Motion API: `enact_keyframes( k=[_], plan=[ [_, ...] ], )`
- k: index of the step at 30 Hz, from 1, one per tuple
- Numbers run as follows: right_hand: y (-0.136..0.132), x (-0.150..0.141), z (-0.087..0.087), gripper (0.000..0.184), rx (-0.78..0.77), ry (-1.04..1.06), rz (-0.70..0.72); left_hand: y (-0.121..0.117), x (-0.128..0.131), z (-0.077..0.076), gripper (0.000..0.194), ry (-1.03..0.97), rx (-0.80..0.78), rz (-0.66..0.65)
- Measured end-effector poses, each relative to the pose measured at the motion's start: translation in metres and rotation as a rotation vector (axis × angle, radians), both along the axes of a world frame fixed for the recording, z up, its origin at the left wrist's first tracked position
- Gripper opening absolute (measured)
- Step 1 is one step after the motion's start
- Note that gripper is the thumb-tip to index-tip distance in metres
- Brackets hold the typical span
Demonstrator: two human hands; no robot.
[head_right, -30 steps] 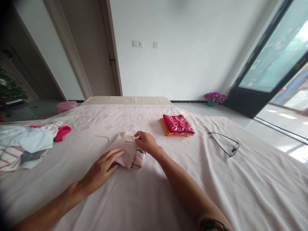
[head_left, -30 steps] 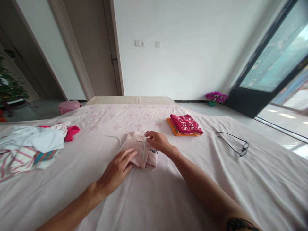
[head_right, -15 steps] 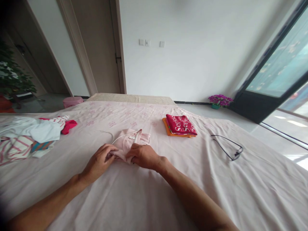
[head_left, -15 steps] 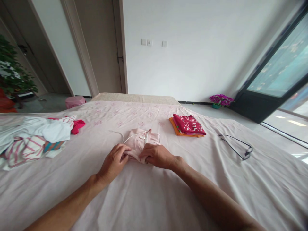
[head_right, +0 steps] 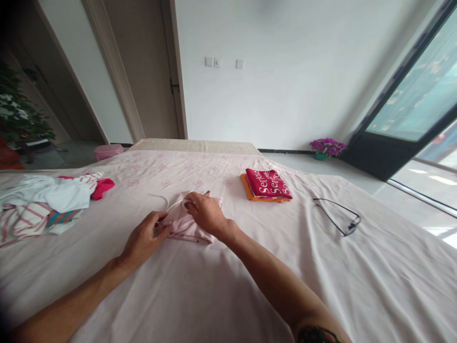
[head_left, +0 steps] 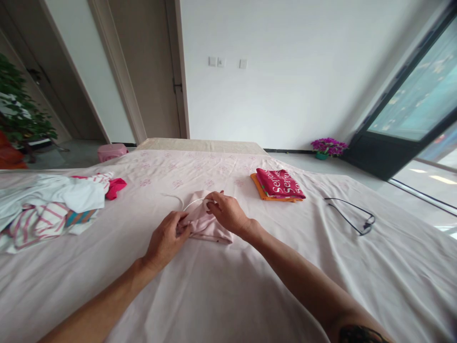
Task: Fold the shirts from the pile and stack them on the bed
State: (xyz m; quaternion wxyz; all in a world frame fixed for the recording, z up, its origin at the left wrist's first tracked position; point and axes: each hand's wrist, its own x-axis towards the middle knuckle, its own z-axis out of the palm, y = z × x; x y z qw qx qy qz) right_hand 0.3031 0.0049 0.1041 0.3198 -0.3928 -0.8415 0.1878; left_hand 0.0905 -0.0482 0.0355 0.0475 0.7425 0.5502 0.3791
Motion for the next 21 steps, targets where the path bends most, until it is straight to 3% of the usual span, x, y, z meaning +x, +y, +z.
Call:
enact_keyframes(
  k=[4,8,16,21],
  plan=[
    [0.006,-0.017,0.006,0.013,0.021,0.052,0.075,0.001,-0.002,0.001,0.014,0.072,0.012,0.082],
    [0.006,-0.022,-0.001,0.022,0.025,0.119,0.159,0.002,-0.010,0.001,0.011,0.101,-0.005,0.147],
    [0.001,-0.011,-0.016,0.034,0.064,0.125,0.217,-0.001,-0.001,0.009,0.016,0.098,0.081,0.119],
    [0.000,0.001,-0.025,0.036,0.072,0.112,0.241,0.002,-0.004,0.002,0.019,0.211,-0.012,0.117]
  ],
)
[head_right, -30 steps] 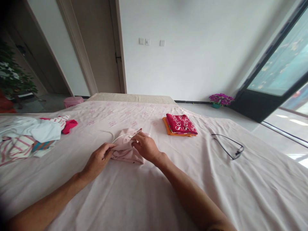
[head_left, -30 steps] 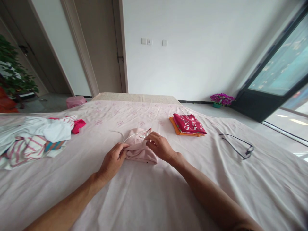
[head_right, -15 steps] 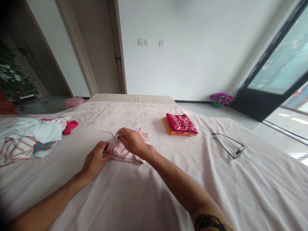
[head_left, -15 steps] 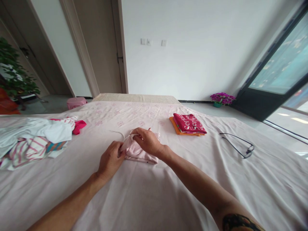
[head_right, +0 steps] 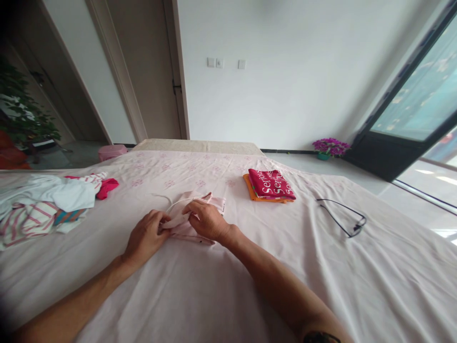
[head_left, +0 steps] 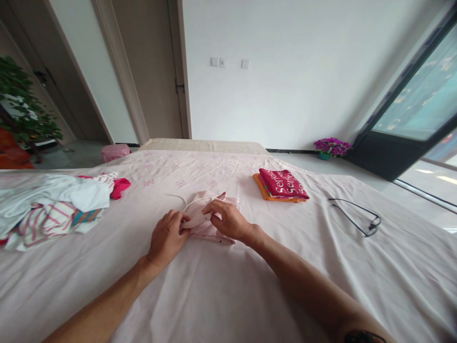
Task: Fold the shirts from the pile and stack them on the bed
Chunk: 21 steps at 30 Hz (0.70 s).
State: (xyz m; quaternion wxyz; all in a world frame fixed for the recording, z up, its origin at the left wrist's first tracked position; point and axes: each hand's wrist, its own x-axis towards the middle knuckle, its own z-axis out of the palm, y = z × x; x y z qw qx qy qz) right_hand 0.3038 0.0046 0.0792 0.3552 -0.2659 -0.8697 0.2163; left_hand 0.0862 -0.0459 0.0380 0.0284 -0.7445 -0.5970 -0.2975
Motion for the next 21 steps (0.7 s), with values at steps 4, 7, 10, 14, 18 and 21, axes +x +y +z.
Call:
enact_keyframes(
  k=[4,7,10,14,18,21],
  plan=[
    [-0.001,0.012,-0.016,0.043,-0.041,-0.037,-0.026,-0.004,0.001,0.002,0.024,0.123,0.031,-0.011],
    [-0.002,0.015,-0.020,0.043,-0.047,-0.030,-0.070,-0.010,0.013,0.010,0.034,0.130,0.144,-0.062],
    [-0.002,0.014,-0.017,0.042,-0.034,-0.024,-0.099,-0.010,0.027,0.016,0.029,0.093,0.181,-0.133],
    [-0.002,0.015,-0.012,0.040,-0.010,0.001,-0.081,-0.003,0.032,0.012,0.022,0.009,0.166,-0.190],
    [-0.007,0.022,-0.007,0.040,-0.014,-0.017,0.037,0.001,0.028,0.007,0.027,-0.138,0.135,-0.167],
    [-0.013,0.028,-0.003,0.036,-0.026,-0.055,0.052,0.000,0.028,0.008,0.026,-0.154,0.107,-0.140]
  ],
)
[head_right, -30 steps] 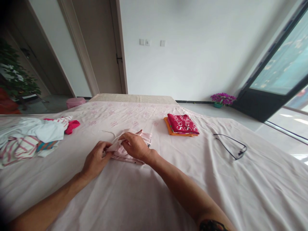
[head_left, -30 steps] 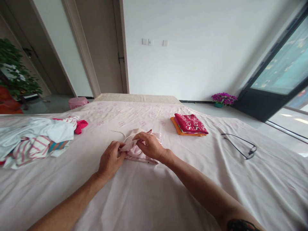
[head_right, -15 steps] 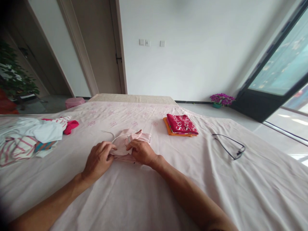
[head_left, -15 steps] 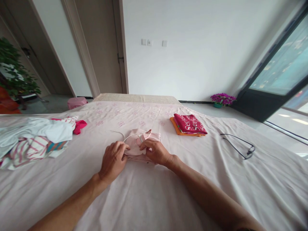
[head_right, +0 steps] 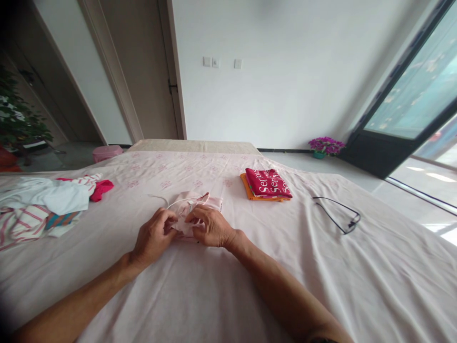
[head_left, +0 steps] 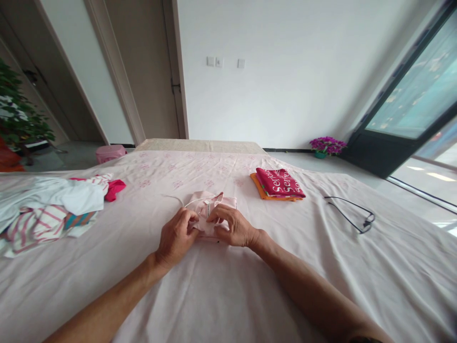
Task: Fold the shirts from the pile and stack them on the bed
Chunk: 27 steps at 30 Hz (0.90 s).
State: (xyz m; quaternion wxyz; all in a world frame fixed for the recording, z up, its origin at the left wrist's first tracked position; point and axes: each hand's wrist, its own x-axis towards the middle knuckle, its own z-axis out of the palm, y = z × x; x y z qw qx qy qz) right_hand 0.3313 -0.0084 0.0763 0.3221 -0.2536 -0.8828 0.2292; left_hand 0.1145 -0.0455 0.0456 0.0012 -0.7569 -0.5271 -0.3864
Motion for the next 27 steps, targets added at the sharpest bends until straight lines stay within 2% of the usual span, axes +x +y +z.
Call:
enact_keyframes(
  k=[5,10,15,20,27],
  plan=[
    [-0.004,0.000,0.002,0.016,0.113,-0.054,-0.082,0.001,0.002,0.004,0.024,0.051,-0.005,0.020],
    [-0.002,-0.006,0.000,0.018,0.246,-0.128,-0.155,0.005,0.004,0.005,0.019,0.084,0.041,0.013],
    [-0.002,-0.010,-0.003,0.024,0.390,-0.206,-0.187,0.006,0.003,0.000,0.017,0.070,0.061,-0.013],
    [-0.001,-0.013,-0.011,0.011,0.534,-0.273,-0.173,0.005,0.000,-0.004,0.022,0.069,0.059,-0.091],
    [0.001,-0.015,-0.018,0.012,0.661,-0.244,-0.180,0.001,0.003,0.000,0.021,0.131,0.085,-0.147]
  ],
)
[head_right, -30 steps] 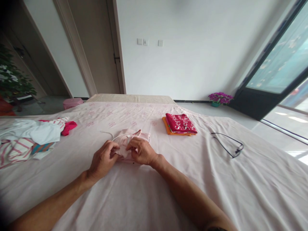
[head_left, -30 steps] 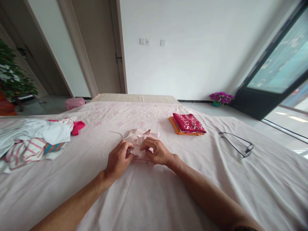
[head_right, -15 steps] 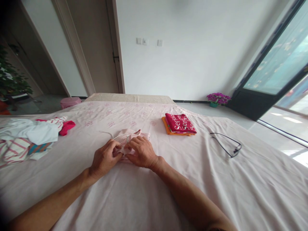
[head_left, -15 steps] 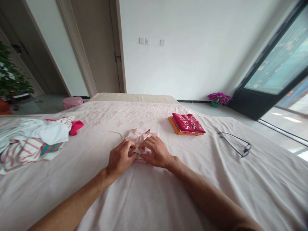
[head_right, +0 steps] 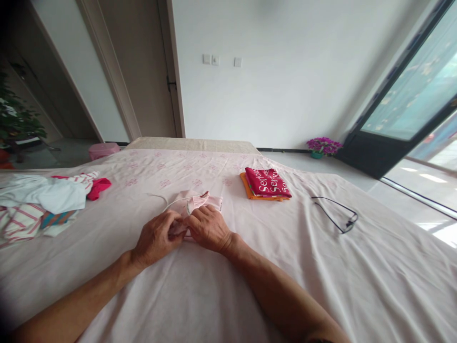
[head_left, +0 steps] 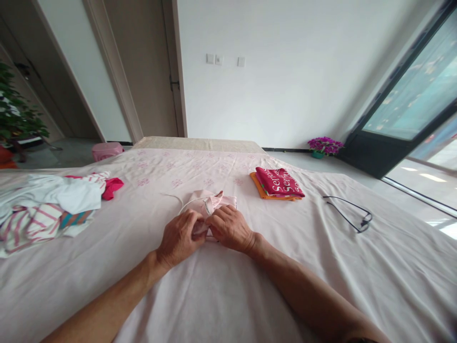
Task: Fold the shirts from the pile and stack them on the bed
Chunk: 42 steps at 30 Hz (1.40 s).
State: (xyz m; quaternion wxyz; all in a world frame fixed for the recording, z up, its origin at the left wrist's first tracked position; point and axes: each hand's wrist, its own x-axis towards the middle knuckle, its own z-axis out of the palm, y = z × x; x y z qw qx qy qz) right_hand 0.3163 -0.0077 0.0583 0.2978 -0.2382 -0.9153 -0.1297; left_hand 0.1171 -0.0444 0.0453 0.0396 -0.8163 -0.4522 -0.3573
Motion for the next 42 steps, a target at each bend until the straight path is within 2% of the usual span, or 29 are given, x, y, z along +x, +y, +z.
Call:
enact_keyframes(
  k=[5,8,11,14,17,21,24,26,29,31,34,37,42],
  plan=[
    [-0.001,0.001,-0.002,0.012,0.011,0.006,0.065,0.000,0.008,-0.001,0.012,0.027,0.027,0.058],
    [-0.002,0.005,-0.001,0.012,-0.060,0.043,0.112,0.001,0.008,-0.005,0.011,0.059,0.040,0.068],
    [-0.002,0.010,0.002,0.018,-0.148,0.117,0.091,0.003,0.006,-0.008,0.015,0.113,0.080,0.058],
    [0.001,0.014,0.002,0.017,-0.213,0.092,0.061,0.003,0.007,-0.010,0.021,0.208,0.104,0.019],
    [0.005,0.017,-0.001,0.011,-0.290,0.056,0.015,0.000,0.009,-0.009,0.016,0.265,0.021,-0.058],
    [0.014,0.024,-0.003,0.017,-0.366,0.267,-0.114,-0.005,0.005,-0.006,0.010,0.264,-0.057,-0.163],
    [0.020,0.028,0.001,0.021,-0.465,0.380,-0.090,-0.008,-0.004,-0.004,0.020,0.265,-0.061,-0.219],
    [0.019,0.030,0.005,0.021,-0.513,0.352,-0.026,-0.009,-0.011,-0.004,0.031,0.298,-0.036,-0.235],
    [0.009,0.029,0.016,0.017,-0.475,0.183,0.082,-0.009,-0.021,-0.006,0.042,0.375,0.034,-0.236],
    [-0.004,0.024,0.022,0.015,-0.407,0.037,0.098,-0.009,-0.025,-0.009,0.043,0.400,0.079,-0.236],
    [-0.028,0.012,0.026,0.018,-0.316,-0.151,0.000,-0.008,-0.025,-0.011,0.039,0.386,0.109,-0.203],
    [-0.046,-0.003,0.020,0.034,-0.264,-0.263,-0.108,-0.008,-0.026,-0.009,0.034,0.377,0.107,-0.167],
    [-0.054,-0.024,0.000,0.044,-0.178,-0.223,-0.273,-0.004,-0.036,-0.004,0.040,0.405,0.105,-0.151]
  ],
)
